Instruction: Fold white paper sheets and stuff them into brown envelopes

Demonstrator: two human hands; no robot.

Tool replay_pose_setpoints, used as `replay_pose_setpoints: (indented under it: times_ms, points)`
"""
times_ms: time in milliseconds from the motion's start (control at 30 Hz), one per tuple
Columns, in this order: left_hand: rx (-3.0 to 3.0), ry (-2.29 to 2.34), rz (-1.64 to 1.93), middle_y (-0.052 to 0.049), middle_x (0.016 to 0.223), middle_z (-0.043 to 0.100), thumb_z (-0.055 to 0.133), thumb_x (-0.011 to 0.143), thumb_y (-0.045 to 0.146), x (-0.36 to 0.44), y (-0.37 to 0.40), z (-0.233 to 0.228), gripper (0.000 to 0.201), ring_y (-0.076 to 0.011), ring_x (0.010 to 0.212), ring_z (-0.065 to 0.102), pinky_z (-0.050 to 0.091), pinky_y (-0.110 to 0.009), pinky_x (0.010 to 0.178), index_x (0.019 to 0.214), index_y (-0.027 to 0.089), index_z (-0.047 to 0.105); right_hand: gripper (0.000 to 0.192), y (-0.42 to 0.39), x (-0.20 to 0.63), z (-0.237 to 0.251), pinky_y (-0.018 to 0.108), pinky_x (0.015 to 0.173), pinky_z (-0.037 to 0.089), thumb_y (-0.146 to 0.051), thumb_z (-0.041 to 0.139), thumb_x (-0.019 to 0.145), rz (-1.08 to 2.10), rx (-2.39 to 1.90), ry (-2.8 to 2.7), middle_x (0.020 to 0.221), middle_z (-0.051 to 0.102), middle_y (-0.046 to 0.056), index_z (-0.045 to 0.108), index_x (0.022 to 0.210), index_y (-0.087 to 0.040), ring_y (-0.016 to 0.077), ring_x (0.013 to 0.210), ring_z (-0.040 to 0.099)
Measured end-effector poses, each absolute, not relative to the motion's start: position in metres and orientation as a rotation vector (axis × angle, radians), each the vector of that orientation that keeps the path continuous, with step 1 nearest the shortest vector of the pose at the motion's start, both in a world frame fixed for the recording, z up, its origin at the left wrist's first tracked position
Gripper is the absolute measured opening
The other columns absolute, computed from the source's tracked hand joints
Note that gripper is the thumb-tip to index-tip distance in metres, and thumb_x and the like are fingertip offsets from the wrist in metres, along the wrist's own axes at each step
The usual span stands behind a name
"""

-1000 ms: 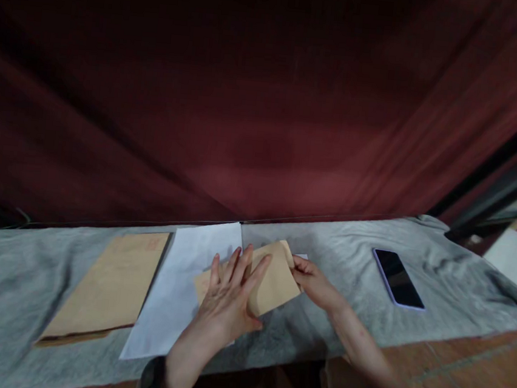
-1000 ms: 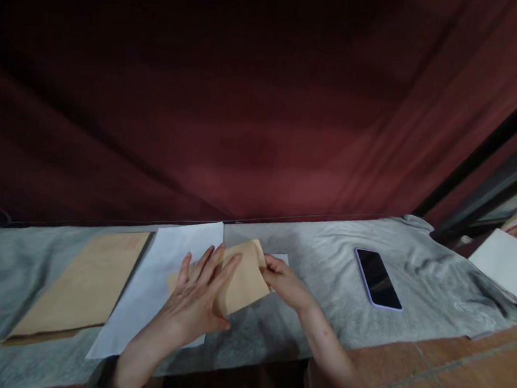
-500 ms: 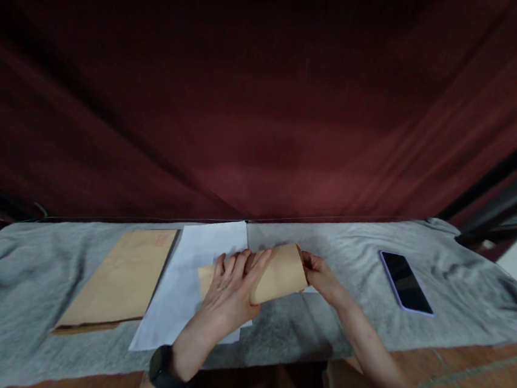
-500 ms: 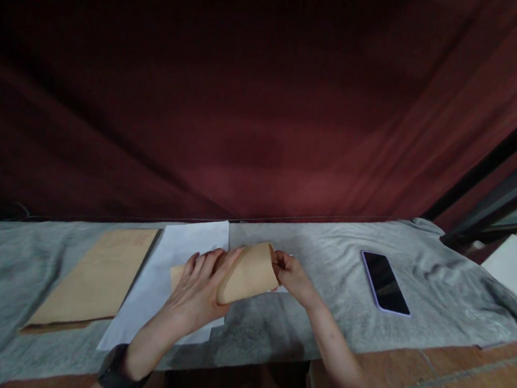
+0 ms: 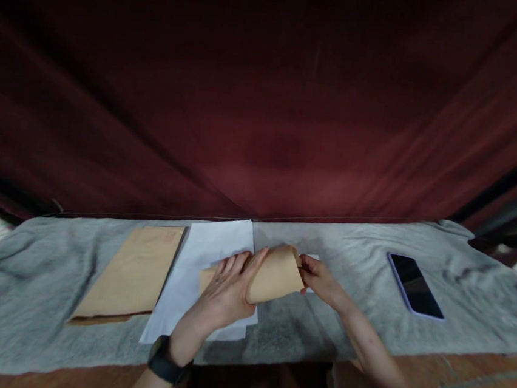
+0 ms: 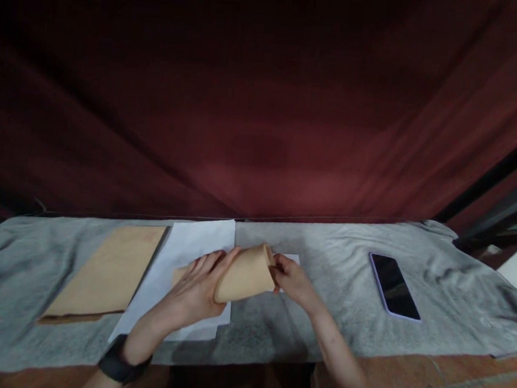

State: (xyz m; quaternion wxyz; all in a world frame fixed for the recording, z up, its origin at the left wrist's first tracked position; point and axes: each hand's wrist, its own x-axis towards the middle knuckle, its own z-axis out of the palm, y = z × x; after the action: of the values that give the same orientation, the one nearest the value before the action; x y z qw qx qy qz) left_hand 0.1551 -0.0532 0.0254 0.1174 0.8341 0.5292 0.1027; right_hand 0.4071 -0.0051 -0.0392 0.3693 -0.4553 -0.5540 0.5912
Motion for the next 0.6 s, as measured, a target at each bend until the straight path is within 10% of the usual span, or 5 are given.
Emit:
replay_pose_setpoints:
  times_ms: [267,400,600]
  points:
    - [2.369,1.674,0.132,-0.007,0.141,0.046,0.068,0.068,0.023,0.108,-0.037,0.032,0.111,-0.0281,0.134,0.043,0.023,-0.047,0.119,0.161,0.033,0.007,0.031,-0.003,0.412,-0.060,0.039,0.090,0.055,-0.031,0.043,0.096,0.753,-1.353,-1.715,0.108,0.075,0.006,0.069,0.111,-0.025,0.0218,0.096,0.070]
    - [2.304,1.691,0.072,-0.008,0.150,0.041,0.071,0.065,0.027,0.096,-0.032,0.014,0.117,-0.0293,0.142,0.036,0.011,-0.056,0.122,0.160,0.034,0.004,0.042,-0.018,0.393,-0.077,0.048,0.116,0.038,-0.031,0.042,0.101,0.372,-1.356,-2.115,0.148,0.056,0.010,0.059,0.138,-0.023,0.0273,0.137,0.050]
    - [2.218,1.639,-0.021,-0.008,0.157,0.035,0.075,0.059,0.031,0.094,-0.031,-0.017,0.124,-0.0298,0.148,0.030,0.015,-0.054,0.122,0.160,0.035,0.004,0.053,-0.035,0.379,-0.102,0.056,0.120,0.026,-0.038,0.046,0.101,0.014,-1.499,-2.354,0.162,0.035,0.010,0.043,0.153,-0.025,0.0326,0.148,0.034]
